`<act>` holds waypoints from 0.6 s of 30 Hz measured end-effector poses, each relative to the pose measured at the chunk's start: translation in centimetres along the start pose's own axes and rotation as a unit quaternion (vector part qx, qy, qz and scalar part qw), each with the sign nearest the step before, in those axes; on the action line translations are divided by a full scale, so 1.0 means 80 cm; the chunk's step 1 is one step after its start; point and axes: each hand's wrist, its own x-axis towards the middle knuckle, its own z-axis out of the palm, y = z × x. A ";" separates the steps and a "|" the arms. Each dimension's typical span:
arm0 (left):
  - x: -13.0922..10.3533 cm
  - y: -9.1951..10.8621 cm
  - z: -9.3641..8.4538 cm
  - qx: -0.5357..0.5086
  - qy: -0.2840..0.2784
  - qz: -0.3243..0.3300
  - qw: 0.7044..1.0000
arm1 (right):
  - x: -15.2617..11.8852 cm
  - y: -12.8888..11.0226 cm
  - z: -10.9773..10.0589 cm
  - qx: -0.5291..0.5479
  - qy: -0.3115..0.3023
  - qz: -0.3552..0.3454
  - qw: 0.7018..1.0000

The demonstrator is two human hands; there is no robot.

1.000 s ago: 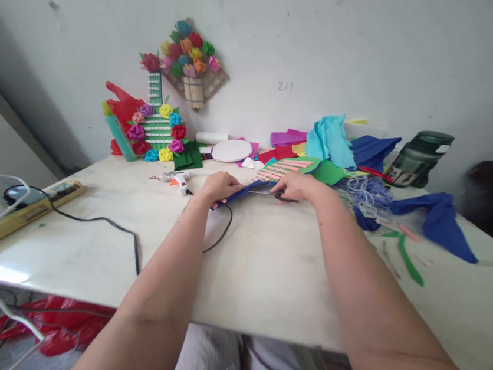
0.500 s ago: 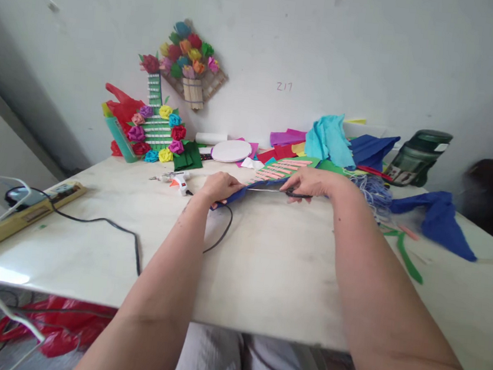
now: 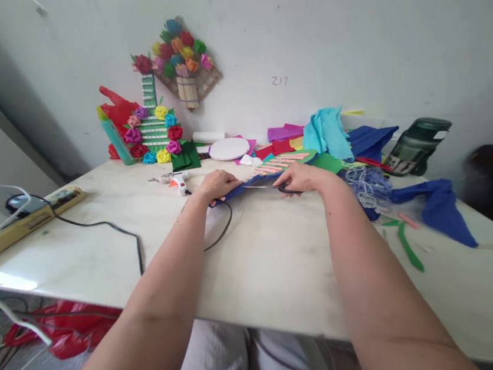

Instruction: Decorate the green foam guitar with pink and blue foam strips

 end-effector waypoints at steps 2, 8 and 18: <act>0.000 -0.001 0.000 0.002 0.005 0.006 1.000 | 0.002 -0.001 0.002 -0.016 0.008 -0.004 1.000; -0.002 0.001 0.000 -0.005 0.005 0.011 1.000 | 0.011 0.000 0.008 -0.077 0.037 -0.013 0.996; -0.003 0.002 0.002 -0.005 0.004 -0.003 1.000 | 0.015 -0.006 0.014 -0.183 0.104 -0.002 0.978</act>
